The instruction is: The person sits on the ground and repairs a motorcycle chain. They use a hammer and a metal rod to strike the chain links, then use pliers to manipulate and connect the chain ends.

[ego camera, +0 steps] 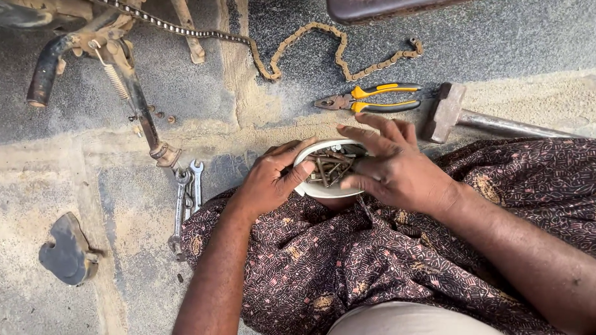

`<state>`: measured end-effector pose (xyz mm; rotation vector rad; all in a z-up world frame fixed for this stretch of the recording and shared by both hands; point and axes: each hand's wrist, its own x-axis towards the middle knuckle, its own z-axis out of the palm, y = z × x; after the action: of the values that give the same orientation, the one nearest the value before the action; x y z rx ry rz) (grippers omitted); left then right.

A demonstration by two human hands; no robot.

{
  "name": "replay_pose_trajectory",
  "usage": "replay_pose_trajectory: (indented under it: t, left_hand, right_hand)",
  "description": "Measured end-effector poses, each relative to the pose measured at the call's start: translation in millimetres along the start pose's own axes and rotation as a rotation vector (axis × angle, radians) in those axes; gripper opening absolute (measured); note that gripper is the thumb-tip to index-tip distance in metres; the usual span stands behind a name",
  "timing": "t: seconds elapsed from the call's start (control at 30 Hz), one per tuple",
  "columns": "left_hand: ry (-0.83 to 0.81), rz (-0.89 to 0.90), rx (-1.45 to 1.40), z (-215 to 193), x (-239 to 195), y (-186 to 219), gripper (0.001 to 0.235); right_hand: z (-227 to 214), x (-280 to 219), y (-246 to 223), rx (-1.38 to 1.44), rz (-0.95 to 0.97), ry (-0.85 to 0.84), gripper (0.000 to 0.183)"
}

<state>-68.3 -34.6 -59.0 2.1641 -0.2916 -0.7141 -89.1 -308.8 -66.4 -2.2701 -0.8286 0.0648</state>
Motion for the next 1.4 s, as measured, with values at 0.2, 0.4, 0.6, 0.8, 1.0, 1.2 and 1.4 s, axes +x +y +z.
replay_pose_trajectory:
  t: [0.2, 0.4, 0.6, 0.8, 1.0, 1.2, 1.4]
  left_hand:
    - [-0.011, 0.037, 0.029, 0, 2, -9, 0.066]
    - [-0.015, 0.078, 0.087, 1, 2, -9, 0.068]
    - [-0.020, 0.020, 0.087, 4, 2, -8, 0.071]
    - [-0.019, 0.046, 0.098, 4, 1, 1, 0.071]
    - [0.010, 0.102, 0.144, 7, 6, 6, 0.065]
    - [0.048, 0.160, 0.097, 10, 7, -7, 0.063]
    - [0.030, 0.175, 0.114, 10, 7, 2, 0.062]
  right_hand:
    - [9, 2, 5, 0.002, 0.046, 0.134, 0.029]
    - [18, 13, -11, -0.237, 0.004, 0.059, 0.036]
    - [13, 7, -14, -0.142, 0.033, 0.047, 0.031]
    - [19, 8, -7, -0.188, 0.030, 0.081, 0.021]
    - [27, 6, -9, -0.385, -0.040, 0.058, 0.034]
    - [15, -3, -10, -0.332, 0.093, -0.025, 0.028]
    - [31, 5, -3, -0.314, 0.008, 0.083, 0.023]
